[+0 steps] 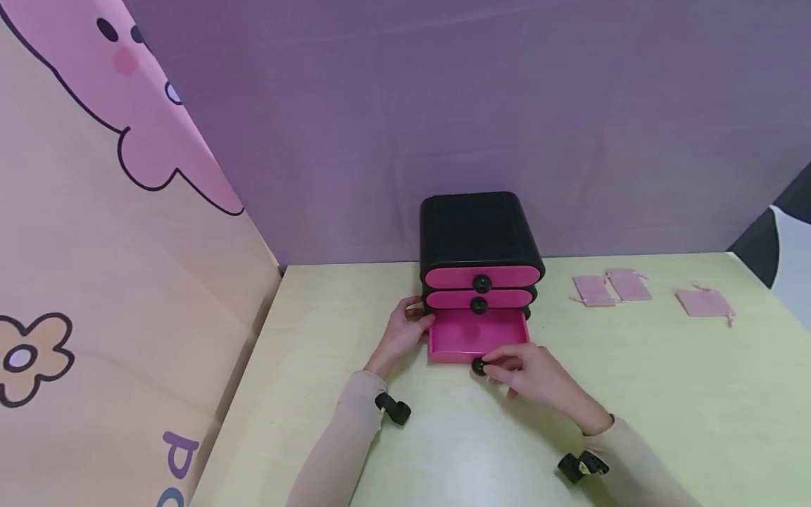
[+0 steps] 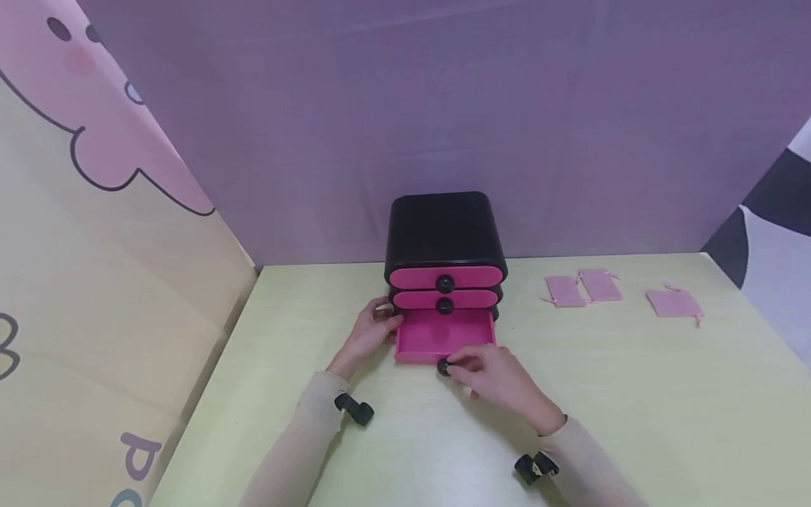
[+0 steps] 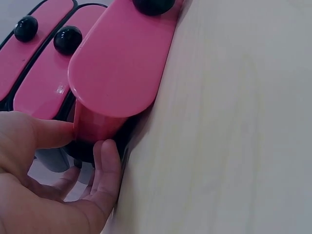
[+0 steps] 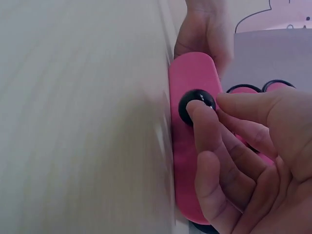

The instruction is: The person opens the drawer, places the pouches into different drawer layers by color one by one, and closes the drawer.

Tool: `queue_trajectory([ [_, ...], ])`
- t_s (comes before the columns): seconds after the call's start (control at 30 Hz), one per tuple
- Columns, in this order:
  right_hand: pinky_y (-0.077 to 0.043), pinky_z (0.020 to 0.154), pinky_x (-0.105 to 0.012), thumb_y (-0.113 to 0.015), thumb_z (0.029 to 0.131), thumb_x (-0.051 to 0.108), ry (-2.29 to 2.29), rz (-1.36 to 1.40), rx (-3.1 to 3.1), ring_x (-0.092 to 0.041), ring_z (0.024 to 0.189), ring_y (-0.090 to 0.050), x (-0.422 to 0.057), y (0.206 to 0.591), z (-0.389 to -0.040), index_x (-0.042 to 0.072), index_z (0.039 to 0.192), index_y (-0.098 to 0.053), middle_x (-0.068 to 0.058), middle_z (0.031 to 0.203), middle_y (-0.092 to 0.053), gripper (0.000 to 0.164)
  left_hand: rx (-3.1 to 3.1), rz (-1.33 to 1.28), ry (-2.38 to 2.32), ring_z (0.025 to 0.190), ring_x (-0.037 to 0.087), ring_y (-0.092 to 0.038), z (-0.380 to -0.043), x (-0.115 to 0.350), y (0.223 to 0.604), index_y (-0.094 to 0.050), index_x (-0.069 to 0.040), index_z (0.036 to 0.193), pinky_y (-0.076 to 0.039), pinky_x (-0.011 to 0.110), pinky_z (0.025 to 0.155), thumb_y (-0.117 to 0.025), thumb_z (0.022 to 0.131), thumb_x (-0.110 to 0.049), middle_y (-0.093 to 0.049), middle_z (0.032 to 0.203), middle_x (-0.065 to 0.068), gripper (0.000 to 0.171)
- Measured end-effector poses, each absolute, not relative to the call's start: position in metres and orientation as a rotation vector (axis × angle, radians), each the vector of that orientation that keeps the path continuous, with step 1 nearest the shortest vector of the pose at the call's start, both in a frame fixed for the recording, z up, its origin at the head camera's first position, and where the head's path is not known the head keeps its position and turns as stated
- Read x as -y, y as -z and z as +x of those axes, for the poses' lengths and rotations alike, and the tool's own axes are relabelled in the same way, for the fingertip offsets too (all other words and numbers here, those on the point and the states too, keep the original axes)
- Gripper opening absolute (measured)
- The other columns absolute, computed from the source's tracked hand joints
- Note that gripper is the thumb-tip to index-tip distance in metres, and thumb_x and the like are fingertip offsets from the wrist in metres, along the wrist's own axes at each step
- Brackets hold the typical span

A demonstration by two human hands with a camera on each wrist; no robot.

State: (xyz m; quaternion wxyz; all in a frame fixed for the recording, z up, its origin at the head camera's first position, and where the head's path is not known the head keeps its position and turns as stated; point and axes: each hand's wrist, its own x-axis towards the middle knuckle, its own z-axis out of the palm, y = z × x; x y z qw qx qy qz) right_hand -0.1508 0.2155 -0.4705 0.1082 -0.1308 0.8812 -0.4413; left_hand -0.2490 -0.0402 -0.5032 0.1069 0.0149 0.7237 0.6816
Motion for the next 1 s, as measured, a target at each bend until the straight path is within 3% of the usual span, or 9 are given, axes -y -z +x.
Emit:
queue_trajectory([
  [0.3, -0.057, 0.058, -0.030, -0.074, 0.101, 0.024, 1.345, -0.421, -2.559, -0.022, 0.063, -0.071, -0.238, 0.466, -0.157, 0.005, 0.114, -0.078, -0.009, 0.089, -0.080, 0.023, -2.113, 0.063, -2.016, 0.081, 0.015, -0.065, -0.247, 0.038, 0.506, -0.043, -0.004, 0.156, -0.058, 0.024, 0.068, -0.066, 0.103, -0.009, -0.057, 0.139, 0.024, 0.057],
  [0.63, -0.057, 0.058, -0.030, -0.072, 0.103, 0.023, 1.328, -0.330, -2.653, -0.024, 0.063, -0.070, -0.270, 0.449, -0.167, 0.003, 0.123, -0.074, -0.010, 0.089, -0.078, 0.028, -2.113, 0.043, -2.001, 0.081, 0.015, -0.063, -0.249, 0.041, 0.505, -0.042, -0.006, 0.156, -0.055, 0.022, 0.065, -0.064, 0.105, -0.009, -0.055, 0.142, 0.024, 0.056],
  [1.0, -0.056, 0.060, -0.030, -0.068, 0.105, 0.029, 1.248, -0.201, -2.733, -0.023, 0.069, -0.072, -0.307, 0.447, -0.185, 0.001, 0.129, -0.071, -0.015, 0.101, -0.079, 0.036, -2.122, 0.013, -1.991, 0.084, 0.016, -0.062, -0.249, 0.040, 0.504, -0.043, -0.007, 0.156, -0.055, 0.022, 0.065, -0.063, 0.105, -0.009, -0.055, 0.143, 0.023, 0.055],
])
